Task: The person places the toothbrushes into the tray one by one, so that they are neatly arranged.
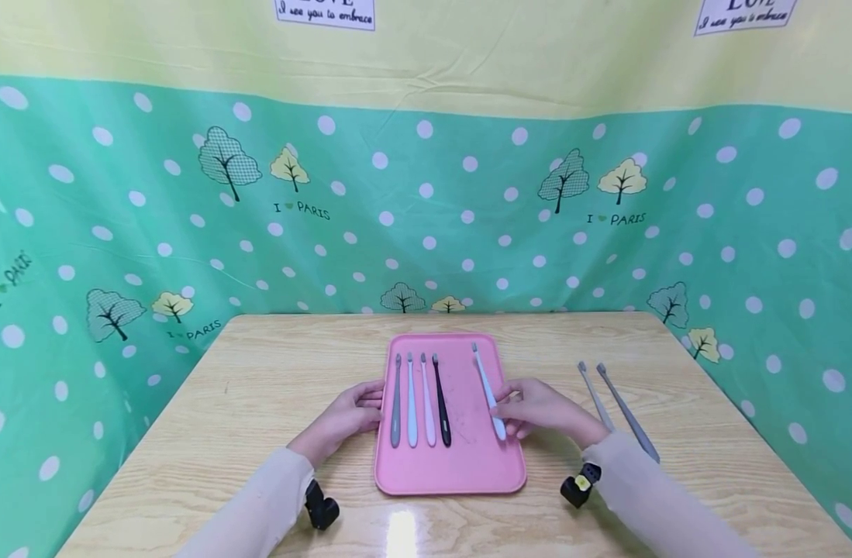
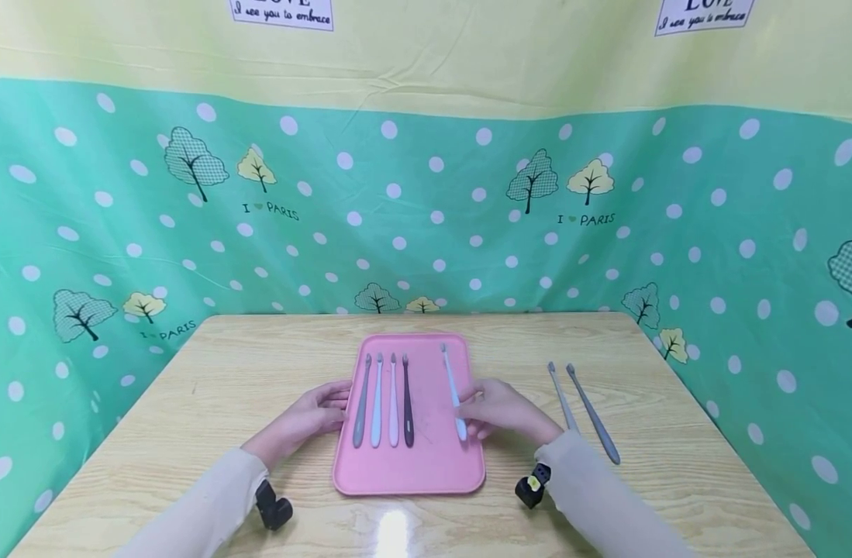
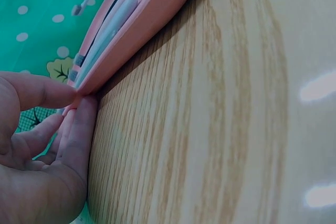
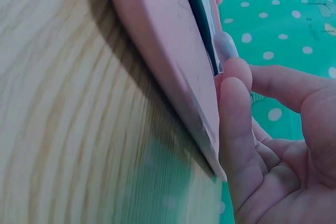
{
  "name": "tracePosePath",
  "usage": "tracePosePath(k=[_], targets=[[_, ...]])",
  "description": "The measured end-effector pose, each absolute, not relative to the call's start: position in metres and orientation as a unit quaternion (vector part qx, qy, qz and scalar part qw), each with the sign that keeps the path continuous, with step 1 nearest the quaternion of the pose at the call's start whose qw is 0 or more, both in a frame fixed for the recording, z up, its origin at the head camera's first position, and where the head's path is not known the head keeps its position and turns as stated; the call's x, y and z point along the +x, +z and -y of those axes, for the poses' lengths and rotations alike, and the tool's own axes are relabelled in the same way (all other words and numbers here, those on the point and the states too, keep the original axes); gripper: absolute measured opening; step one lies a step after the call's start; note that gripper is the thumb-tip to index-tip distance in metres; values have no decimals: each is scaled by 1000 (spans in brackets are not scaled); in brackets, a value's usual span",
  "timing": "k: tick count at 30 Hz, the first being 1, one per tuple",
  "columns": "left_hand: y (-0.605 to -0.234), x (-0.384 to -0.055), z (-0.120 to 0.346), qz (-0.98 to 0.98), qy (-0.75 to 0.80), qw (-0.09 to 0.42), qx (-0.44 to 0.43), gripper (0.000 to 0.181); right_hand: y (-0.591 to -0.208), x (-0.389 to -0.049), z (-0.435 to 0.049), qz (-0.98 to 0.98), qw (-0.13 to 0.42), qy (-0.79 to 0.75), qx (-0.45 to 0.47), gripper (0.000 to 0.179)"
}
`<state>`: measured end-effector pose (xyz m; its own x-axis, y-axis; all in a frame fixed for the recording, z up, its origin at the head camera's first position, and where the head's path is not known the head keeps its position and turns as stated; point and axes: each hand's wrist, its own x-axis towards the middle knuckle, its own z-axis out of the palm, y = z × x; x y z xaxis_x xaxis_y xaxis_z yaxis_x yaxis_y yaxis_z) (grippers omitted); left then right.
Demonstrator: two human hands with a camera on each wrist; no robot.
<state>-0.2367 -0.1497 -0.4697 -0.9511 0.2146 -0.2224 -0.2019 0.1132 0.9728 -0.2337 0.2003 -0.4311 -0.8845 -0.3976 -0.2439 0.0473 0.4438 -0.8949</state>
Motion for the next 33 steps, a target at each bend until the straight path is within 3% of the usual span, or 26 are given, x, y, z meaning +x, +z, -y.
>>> tracePosePath(k=[33], targets=[[-467,-236,150,-724,672,158,9,66,-445,-249,-152,-821,238,-509,-101,29]])
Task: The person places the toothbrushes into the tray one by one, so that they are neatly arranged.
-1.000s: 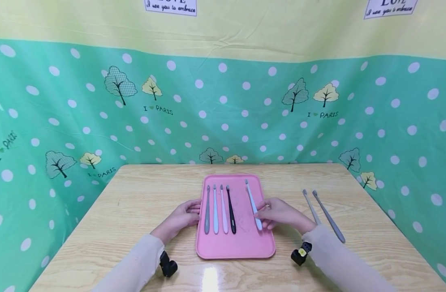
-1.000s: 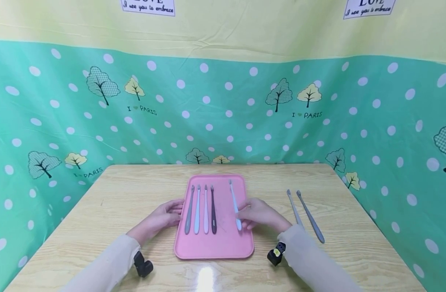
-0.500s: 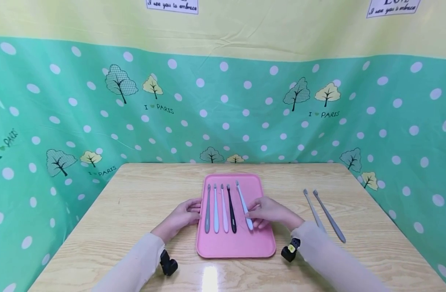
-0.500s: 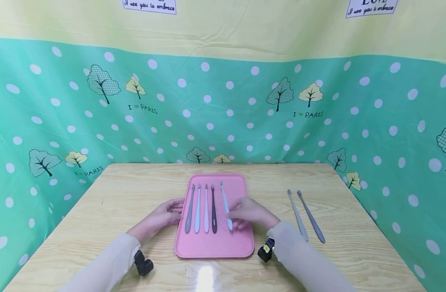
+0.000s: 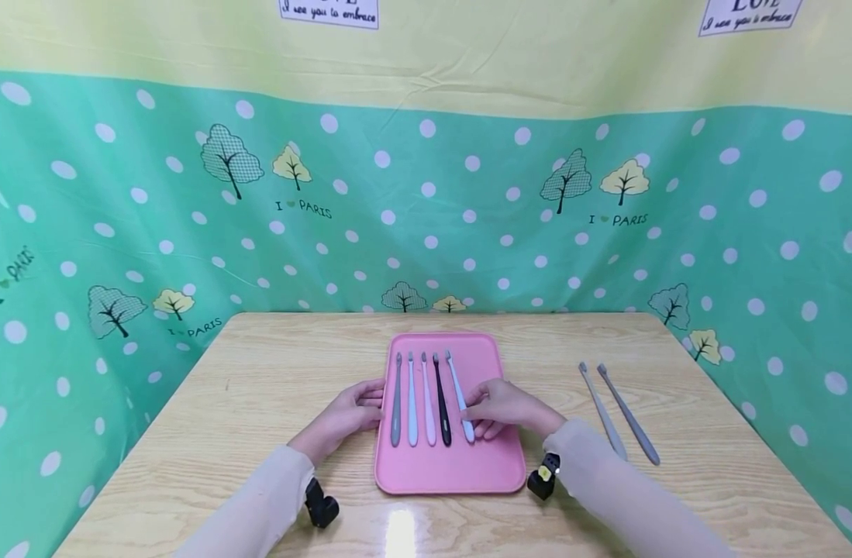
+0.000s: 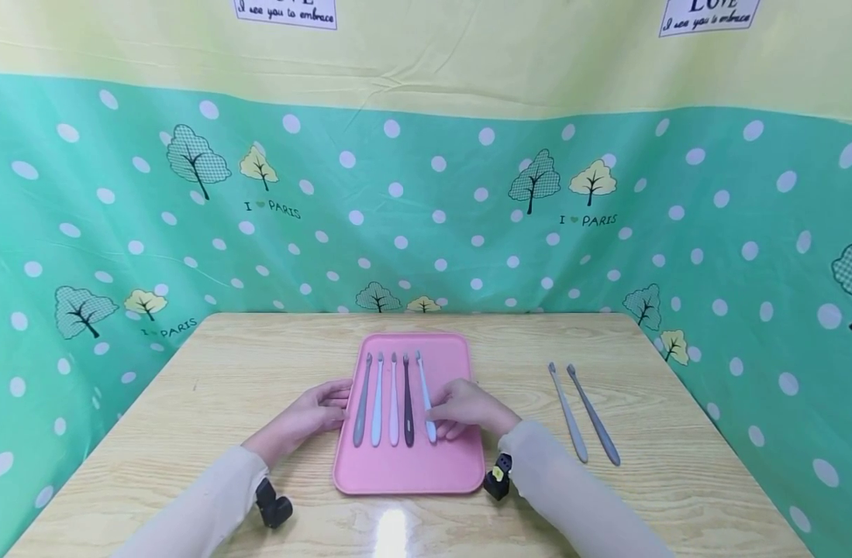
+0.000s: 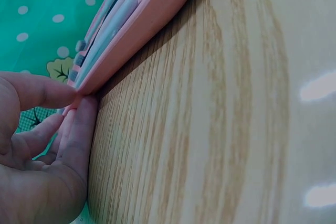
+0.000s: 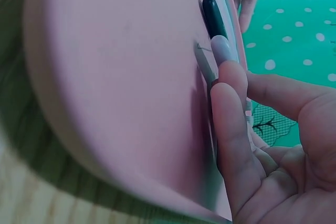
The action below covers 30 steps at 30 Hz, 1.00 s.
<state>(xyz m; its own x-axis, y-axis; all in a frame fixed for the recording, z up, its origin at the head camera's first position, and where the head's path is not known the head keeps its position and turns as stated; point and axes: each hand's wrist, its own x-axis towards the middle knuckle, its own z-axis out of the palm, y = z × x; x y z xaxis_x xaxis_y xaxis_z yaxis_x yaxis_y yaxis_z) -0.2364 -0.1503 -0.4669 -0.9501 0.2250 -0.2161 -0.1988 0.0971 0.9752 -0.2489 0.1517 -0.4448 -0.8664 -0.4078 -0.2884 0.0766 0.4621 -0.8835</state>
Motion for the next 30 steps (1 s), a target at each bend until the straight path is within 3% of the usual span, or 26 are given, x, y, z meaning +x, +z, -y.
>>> tracePosePath(k=[13,30], targets=[[-466,-236,149,-727,668,156,4,66,-453,-251,-148,-808,253,-522,-103,24],[-471,-238,149,-740,656,148,15,67,-448,-247,-146,-803,251,-528,-111,45]])
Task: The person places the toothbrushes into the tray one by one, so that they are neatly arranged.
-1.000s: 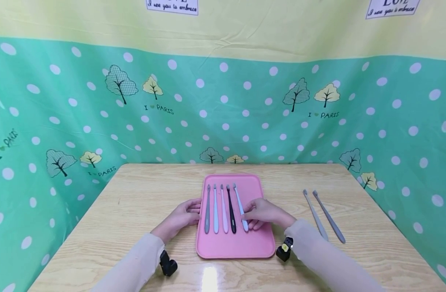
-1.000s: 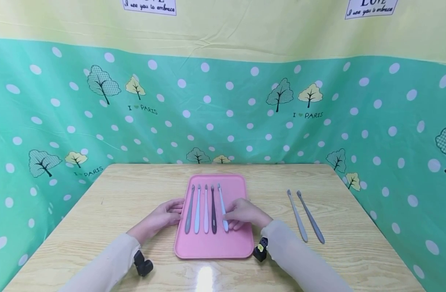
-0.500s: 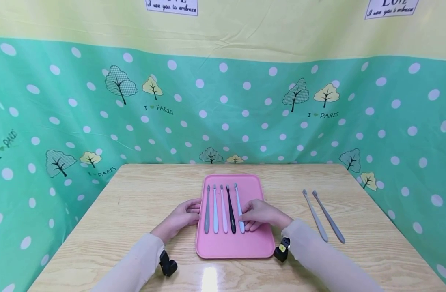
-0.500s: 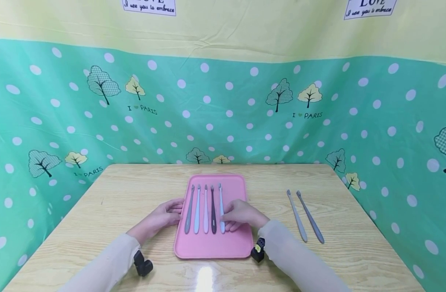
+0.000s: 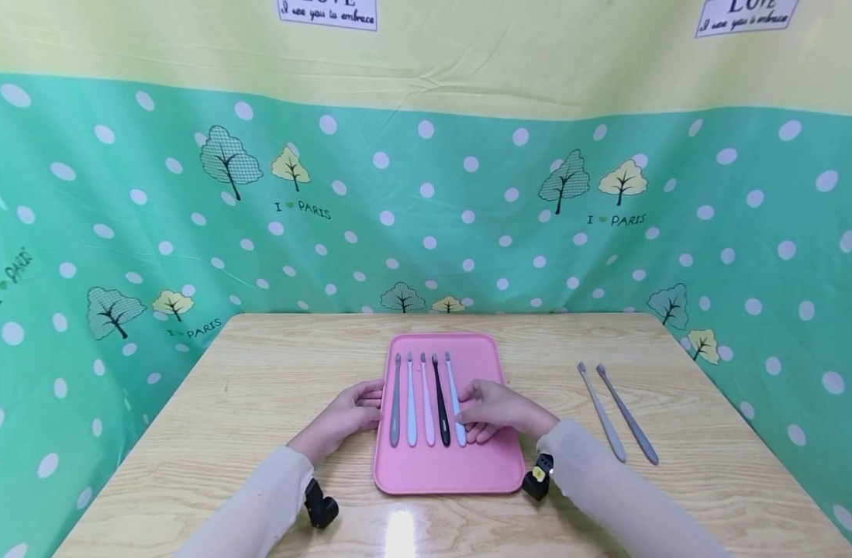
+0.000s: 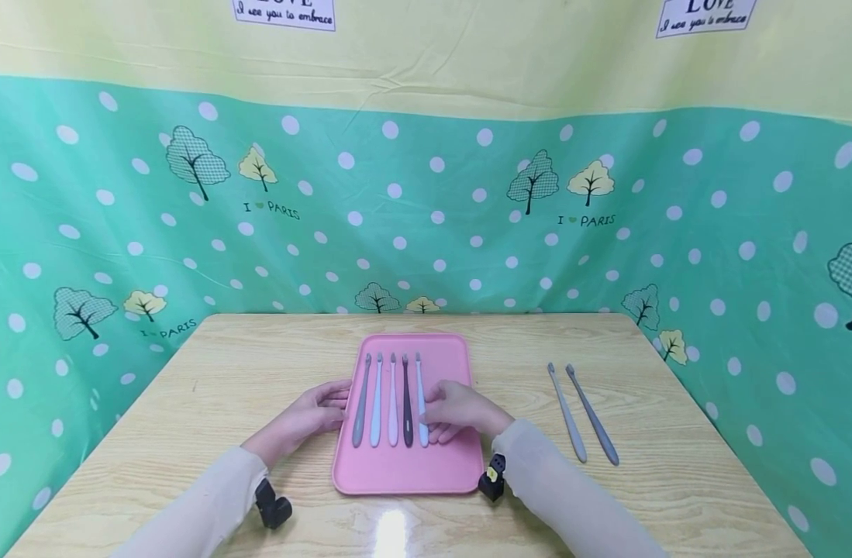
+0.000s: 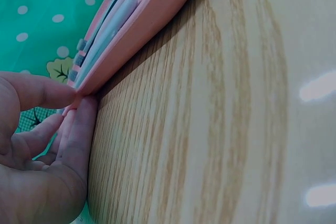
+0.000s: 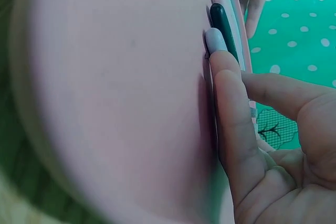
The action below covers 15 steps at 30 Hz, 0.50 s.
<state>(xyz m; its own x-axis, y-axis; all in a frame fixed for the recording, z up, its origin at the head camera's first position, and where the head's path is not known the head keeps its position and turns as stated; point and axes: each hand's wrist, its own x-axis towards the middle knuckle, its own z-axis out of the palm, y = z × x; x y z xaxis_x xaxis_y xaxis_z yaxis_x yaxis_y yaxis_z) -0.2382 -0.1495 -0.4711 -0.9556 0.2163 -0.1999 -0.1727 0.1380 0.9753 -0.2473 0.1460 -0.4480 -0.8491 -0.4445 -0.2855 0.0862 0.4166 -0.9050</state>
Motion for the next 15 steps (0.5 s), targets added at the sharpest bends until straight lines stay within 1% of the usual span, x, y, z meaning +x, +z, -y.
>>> tracePosePath(k=[9,15], targets=[[-469,-235,149,-730,669,142,11,66,-450,-249,-146,-802,253,-529,-114,46],[-469,-235,149,-731,666,147,12,66,-450,-249,-147,-799,258,-532,-111,44]])
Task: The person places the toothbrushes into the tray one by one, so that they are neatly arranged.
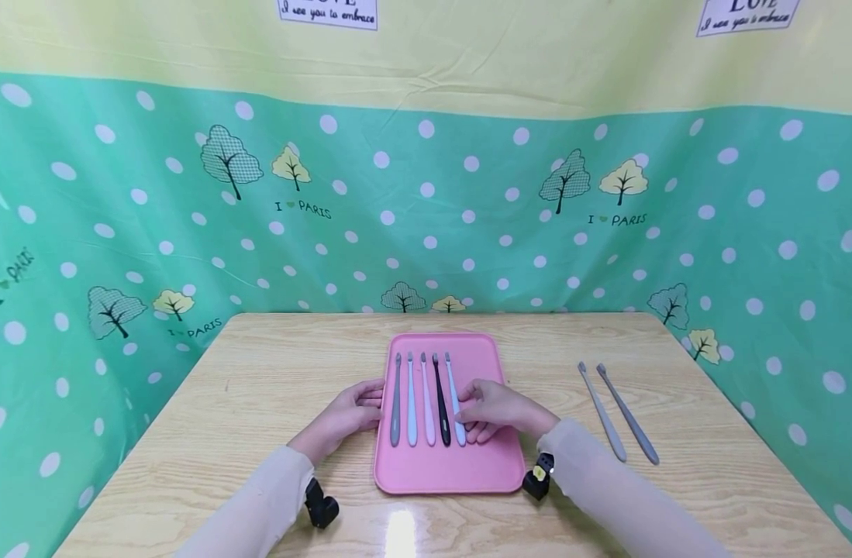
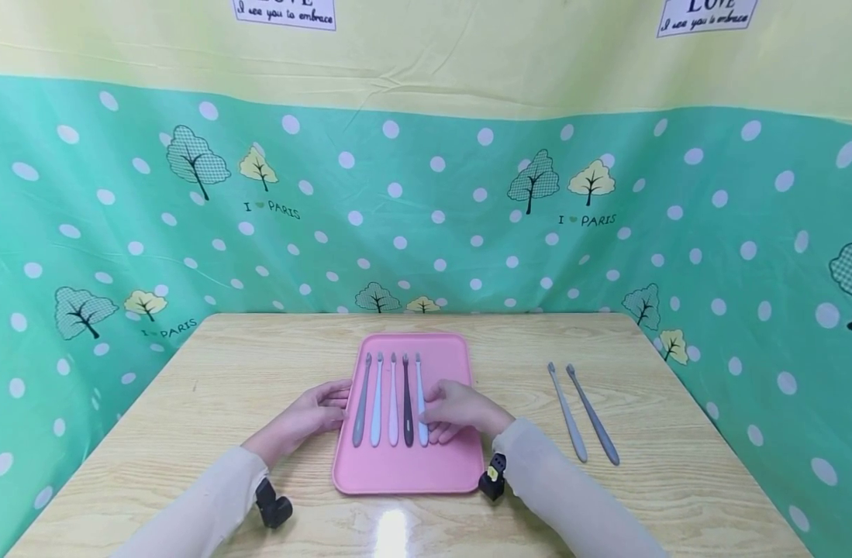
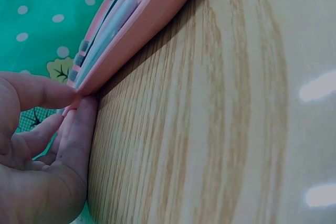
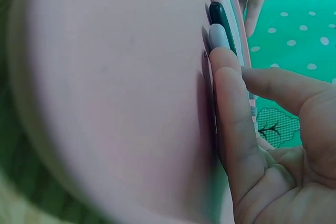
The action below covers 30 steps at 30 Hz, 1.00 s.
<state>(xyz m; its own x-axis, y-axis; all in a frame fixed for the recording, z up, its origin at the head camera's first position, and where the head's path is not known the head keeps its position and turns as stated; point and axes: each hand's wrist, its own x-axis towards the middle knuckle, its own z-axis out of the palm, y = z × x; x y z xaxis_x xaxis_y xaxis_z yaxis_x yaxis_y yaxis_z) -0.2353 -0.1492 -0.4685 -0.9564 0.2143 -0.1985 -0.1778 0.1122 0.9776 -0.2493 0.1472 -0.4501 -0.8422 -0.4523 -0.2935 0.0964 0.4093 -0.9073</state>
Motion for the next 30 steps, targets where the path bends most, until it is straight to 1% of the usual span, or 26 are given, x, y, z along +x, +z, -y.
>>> tracePosePath(k=[6,20,30], targets=[[-469,-236,150,-735,660,152,12,66,-451,-250,-148,-797,260,-533,-110,45],[-468,-235,150,-734,662,155,7,63,-446,-248,-157,-788,270,-539,-128,54],[-465,-234,149,-737,657,157,4,63,-441,-246,-170,-798,269,-523,-132,50]])
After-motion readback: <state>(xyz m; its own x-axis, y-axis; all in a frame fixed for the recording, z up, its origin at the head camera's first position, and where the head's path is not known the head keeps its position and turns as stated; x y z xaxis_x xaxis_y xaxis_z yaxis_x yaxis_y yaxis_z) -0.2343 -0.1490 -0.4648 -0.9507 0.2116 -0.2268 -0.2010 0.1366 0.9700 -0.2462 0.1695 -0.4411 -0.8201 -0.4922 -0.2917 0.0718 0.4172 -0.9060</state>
